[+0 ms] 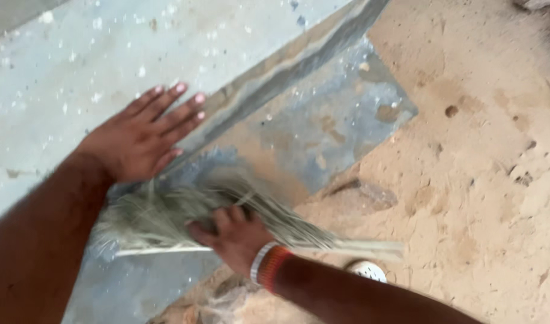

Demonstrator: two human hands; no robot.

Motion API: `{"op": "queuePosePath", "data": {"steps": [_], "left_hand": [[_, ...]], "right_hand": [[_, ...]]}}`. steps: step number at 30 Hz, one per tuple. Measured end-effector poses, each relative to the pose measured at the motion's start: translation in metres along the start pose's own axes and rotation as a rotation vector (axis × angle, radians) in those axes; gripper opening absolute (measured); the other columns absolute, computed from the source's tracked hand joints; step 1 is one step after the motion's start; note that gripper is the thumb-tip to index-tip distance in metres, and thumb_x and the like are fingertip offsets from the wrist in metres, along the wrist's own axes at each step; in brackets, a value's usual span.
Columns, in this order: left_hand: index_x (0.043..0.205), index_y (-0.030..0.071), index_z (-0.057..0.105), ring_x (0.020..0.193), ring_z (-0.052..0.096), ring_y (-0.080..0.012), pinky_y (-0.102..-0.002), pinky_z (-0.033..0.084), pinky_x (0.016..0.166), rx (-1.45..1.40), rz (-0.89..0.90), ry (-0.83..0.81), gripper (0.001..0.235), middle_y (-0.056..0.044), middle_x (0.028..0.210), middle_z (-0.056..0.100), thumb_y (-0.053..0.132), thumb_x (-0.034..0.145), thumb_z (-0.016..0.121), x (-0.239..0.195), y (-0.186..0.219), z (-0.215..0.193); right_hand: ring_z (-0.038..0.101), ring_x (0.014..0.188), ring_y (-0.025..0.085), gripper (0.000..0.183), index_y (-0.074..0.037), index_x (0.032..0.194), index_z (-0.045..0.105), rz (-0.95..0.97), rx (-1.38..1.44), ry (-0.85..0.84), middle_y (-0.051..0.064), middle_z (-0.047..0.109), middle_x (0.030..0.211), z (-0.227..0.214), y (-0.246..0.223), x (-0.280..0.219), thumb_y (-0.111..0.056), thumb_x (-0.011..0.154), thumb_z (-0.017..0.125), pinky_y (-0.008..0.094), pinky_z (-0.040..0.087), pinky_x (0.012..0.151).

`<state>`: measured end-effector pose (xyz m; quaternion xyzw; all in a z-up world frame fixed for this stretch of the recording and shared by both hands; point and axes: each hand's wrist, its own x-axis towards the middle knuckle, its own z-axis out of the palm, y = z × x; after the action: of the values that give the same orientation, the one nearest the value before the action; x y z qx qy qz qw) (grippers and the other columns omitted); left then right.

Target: The person sweeps a set of outdoor concrete stairs using a traditional straw broom. They systematically clean each step from top to bottom, sweeping dust and debris off the edges. The person also sweeps the sandy ground and the area around a pile of rocks at the base of the stairs.

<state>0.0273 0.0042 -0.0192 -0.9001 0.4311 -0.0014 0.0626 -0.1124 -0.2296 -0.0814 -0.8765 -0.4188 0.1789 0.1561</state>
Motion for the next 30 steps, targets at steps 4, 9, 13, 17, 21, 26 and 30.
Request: {"op": "queuePosePath", "data": {"steps": [4,9,13,17,21,26,30], "left_hand": [[0.157,0.013,0.023,0.154,0.011,-0.0340,-0.052,0.012,0.122,0.001,0.036,-0.003,0.067,-0.007,0.169,0.016,0.034,0.095,0.033,-0.006,0.001,-0.003],[0.153,0.005,0.030,0.150,0.017,-0.0329,-0.049,0.014,0.121,-0.077,0.076,0.018,0.072,-0.012,0.166,0.022,0.023,0.085,0.044,-0.003,0.003,-0.012],[0.155,0.002,0.030,0.150,0.019,-0.0265,-0.045,0.013,0.121,-0.077,0.162,0.021,0.072,-0.012,0.167,0.023,0.017,0.087,0.044,-0.010,0.000,-0.006],[0.151,-0.005,0.027,0.150,0.020,-0.0278,-0.048,0.011,0.122,-0.118,0.301,0.024,0.068,-0.016,0.164,0.021,0.015,0.088,0.042,-0.010,-0.004,-0.002],[0.151,-0.001,0.029,0.151,0.019,-0.0280,-0.046,0.010,0.121,-0.152,0.268,0.004,0.071,-0.013,0.164,0.022,0.020,0.084,0.044,-0.011,-0.003,0.004],[0.151,0.003,0.034,0.153,0.019,-0.0282,-0.047,0.009,0.120,-0.199,0.244,-0.017,0.073,-0.014,0.166,0.023,0.026,0.083,0.047,-0.009,-0.003,0.008],[0.150,-0.003,0.034,0.154,0.017,-0.0311,-0.048,0.009,0.123,-0.206,0.266,-0.033,0.071,-0.017,0.166,0.022,0.023,0.086,0.048,-0.014,-0.008,0.008]], "right_hand": [[0.049,0.123,0.047,0.060,-0.031,0.150,0.041,0.068,0.083,-0.147,0.023,0.045,0.137,-0.002,0.016,0.055,-0.013,0.094,0.057,0.064,0.050,0.088],[0.052,0.119,0.047,0.059,-0.027,0.152,0.042,0.369,0.145,-0.115,0.023,0.048,0.133,0.001,0.038,0.032,-0.014,0.095,0.053,0.062,0.051,0.085],[0.053,0.110,0.048,0.059,-0.024,0.158,0.042,0.230,0.115,0.060,0.024,0.050,0.126,0.030,-0.005,-0.002,-0.019,0.101,0.051,0.068,0.049,0.081],[0.054,0.116,0.047,0.048,-0.026,0.151,0.051,0.073,0.250,0.119,0.023,0.052,0.125,0.038,-0.028,0.036,-0.026,0.103,0.049,0.075,0.044,0.089],[0.051,0.120,0.046,0.053,-0.031,0.150,0.050,-0.022,0.220,0.037,0.021,0.053,0.126,0.024,0.001,0.068,-0.024,0.097,0.049,0.071,0.044,0.093],[0.054,0.117,0.038,0.076,-0.032,0.154,0.043,0.038,-0.092,0.107,0.018,0.053,0.130,0.001,0.052,0.020,-0.010,0.084,0.059,0.060,0.050,0.097],[0.055,0.108,0.042,0.083,-0.020,0.157,0.038,0.393,0.118,0.022,0.022,0.051,0.122,-0.025,0.038,-0.040,-0.001,0.079,0.061,0.051,0.055,0.078]]}}
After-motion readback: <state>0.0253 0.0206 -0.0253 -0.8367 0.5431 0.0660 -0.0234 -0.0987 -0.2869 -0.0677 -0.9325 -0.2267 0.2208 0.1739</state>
